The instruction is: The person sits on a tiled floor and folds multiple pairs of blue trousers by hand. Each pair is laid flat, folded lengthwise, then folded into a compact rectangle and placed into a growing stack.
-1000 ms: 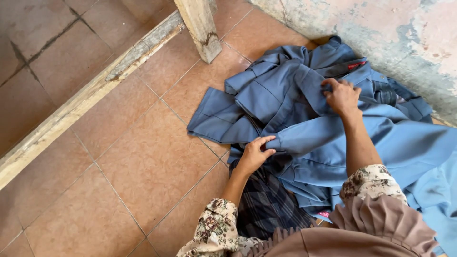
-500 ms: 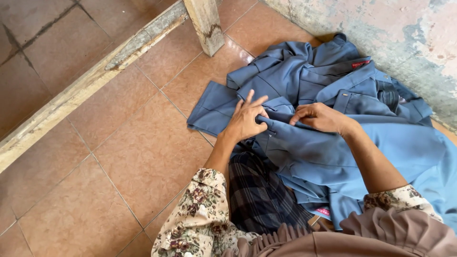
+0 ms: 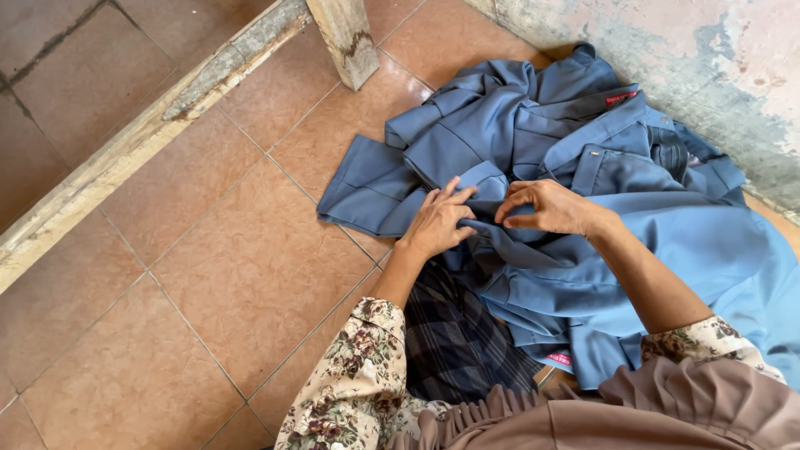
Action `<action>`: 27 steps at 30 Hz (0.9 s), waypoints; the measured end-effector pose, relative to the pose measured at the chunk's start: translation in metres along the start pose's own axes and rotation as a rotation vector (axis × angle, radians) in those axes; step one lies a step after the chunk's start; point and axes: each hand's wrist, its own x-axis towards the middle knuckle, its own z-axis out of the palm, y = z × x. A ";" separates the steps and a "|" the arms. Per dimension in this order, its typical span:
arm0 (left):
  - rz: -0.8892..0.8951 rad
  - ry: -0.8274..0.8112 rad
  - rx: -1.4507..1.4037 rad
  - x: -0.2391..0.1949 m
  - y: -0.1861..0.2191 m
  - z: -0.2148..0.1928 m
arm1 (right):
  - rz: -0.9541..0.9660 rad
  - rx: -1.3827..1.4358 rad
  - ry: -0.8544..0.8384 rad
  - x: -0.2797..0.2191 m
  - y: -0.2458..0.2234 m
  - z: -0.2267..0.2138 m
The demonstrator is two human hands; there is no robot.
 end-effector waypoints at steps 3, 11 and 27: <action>0.035 -0.001 0.033 0.004 -0.016 0.009 | -0.011 -0.019 -0.010 -0.003 0.003 0.001; 0.044 -0.051 -0.126 -0.010 -0.030 -0.109 | 0.229 -0.287 -0.066 -0.030 0.074 -0.031; -0.014 0.413 0.153 -0.049 -0.073 -0.186 | 0.555 -0.742 0.331 0.013 0.138 -0.102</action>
